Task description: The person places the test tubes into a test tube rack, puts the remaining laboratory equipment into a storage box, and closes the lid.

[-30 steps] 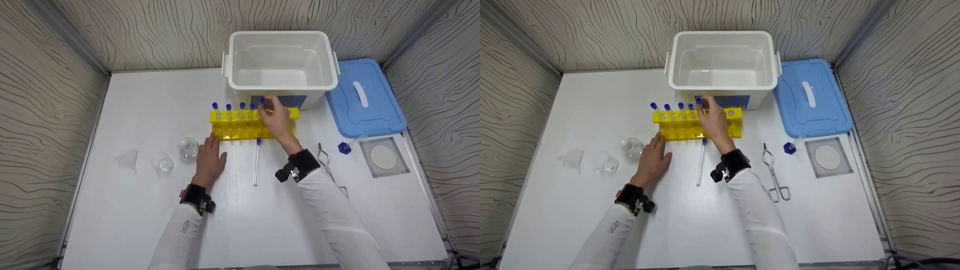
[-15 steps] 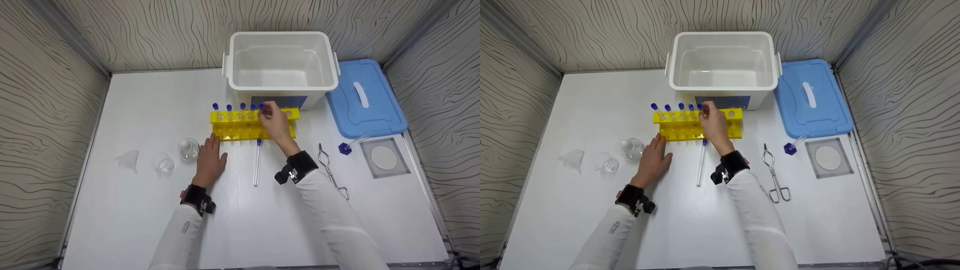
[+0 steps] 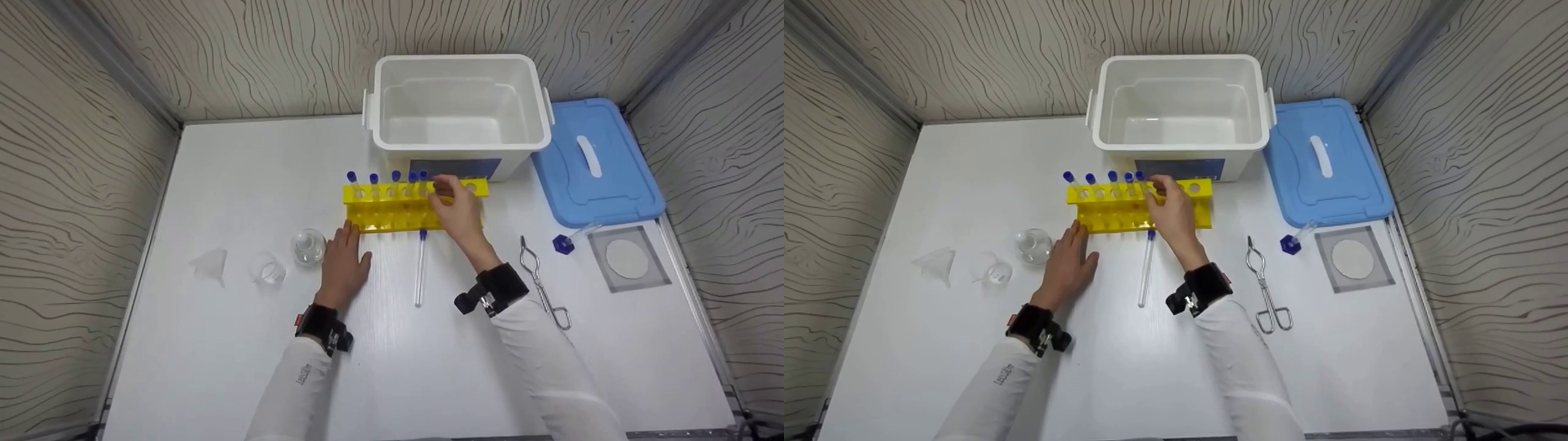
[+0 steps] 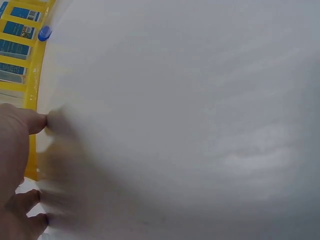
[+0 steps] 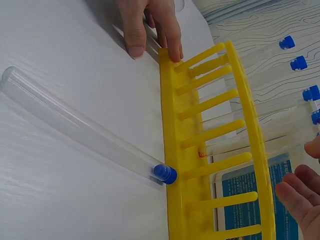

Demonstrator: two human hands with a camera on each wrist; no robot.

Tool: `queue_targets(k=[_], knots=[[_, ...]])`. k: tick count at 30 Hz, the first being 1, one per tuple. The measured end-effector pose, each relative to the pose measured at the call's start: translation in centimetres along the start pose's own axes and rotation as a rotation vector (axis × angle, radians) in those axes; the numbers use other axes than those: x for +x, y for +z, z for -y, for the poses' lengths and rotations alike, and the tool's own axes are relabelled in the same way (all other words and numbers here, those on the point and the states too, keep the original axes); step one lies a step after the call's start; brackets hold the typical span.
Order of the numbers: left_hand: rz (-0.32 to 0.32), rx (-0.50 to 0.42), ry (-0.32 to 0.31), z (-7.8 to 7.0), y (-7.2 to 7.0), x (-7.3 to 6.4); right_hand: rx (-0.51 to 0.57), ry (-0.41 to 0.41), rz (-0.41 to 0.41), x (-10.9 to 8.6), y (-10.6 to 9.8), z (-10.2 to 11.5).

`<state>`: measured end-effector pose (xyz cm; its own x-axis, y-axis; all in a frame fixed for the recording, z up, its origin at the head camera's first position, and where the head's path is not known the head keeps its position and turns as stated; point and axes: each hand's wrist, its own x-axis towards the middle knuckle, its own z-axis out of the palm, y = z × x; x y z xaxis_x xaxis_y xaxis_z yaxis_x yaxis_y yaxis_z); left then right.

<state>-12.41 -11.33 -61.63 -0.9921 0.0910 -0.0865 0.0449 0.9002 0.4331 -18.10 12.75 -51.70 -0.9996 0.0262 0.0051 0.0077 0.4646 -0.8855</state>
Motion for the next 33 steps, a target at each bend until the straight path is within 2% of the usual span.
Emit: queue_targets(k=[6, 12, 22, 28, 33], knots=[[0.019, -0.006, -0.021, -0.1, -0.2, -0.1, 0.004, -0.057, -0.028, -1.3, -0.6, 0.0], [0.026, -0.024, -0.034, -0.3, -0.5, -0.3, -0.058, -0.078, -0.035, -2.7, -0.8, -0.1], [0.014, -0.021, -0.022, -0.3, -0.4, -0.1, -0.235, 0.029, 0.041, -4.8, 0.8, -2.0], [0.021, -0.013, -0.030, -0.2, -0.3, -0.1, -0.331, 0.095, 0.092, -5.3, 2.2, -3.3], [0.012, -0.024, -0.017, -0.3, -0.3, -0.2, -0.386, 0.125, 0.102, -5.4, 3.1, -3.9]])
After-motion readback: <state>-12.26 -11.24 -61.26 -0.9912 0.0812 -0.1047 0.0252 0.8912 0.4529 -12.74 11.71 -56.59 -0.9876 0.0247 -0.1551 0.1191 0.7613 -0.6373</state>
